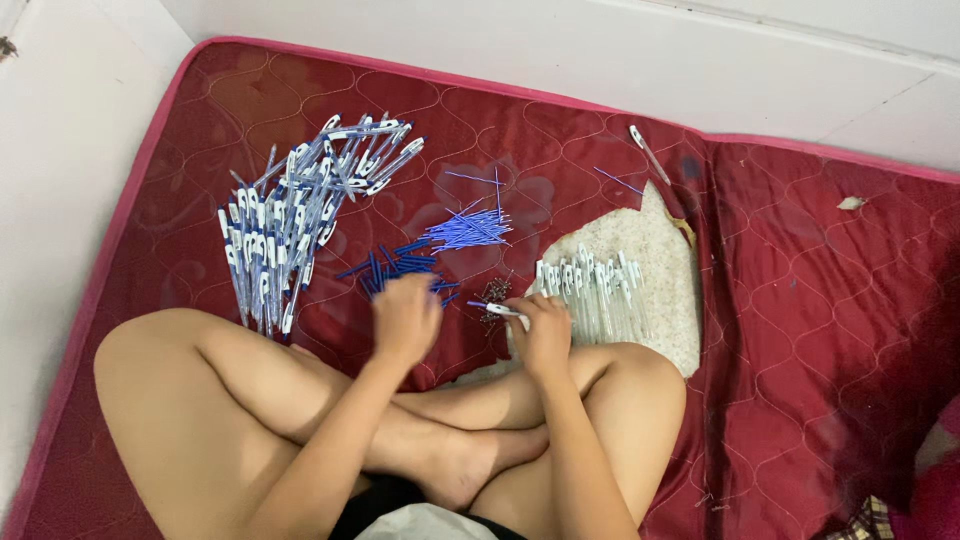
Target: The person assembles pens by hand while sitting on a mattress, picking up small metal springs and blue ink tubes and inserting them into white plastic pen bodies.
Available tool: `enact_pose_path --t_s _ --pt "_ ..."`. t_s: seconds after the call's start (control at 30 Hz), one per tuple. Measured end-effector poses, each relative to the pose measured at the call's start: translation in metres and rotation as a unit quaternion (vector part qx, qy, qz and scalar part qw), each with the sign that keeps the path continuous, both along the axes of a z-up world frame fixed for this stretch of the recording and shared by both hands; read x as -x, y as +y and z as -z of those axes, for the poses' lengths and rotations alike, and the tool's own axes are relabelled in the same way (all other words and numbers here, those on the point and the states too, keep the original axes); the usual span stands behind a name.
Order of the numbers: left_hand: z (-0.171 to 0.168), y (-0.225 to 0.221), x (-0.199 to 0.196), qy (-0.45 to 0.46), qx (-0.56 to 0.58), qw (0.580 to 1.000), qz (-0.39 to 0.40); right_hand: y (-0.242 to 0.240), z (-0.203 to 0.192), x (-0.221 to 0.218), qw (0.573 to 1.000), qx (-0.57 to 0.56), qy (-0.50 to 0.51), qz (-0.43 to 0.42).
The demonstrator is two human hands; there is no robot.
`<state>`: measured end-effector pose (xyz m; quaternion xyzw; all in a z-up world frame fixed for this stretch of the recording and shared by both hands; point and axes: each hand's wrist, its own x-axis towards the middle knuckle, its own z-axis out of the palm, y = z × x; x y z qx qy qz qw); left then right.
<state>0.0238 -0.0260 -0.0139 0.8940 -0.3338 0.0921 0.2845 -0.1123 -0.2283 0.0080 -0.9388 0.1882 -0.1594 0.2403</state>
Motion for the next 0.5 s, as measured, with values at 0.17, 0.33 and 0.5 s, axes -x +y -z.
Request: enact_pose_path --t_s 0.17,0.33,0.5 --pt "0.029 -0.034 0.034 0.126 0.073 0.975 0.168 0.011 0.003 -0.002 0.997 0.064 0.013 -0.036" --pt "0.053 -0.033 0.010 0.137 0.123 0.976 0.119 0.009 0.004 0.000 0.991 0.134 0.023 -0.001" --pt "0.023 -0.020 -0.005 0.038 0.060 0.997 -0.042 0.001 0.037 0.005 0.977 0.187 0.037 0.096"
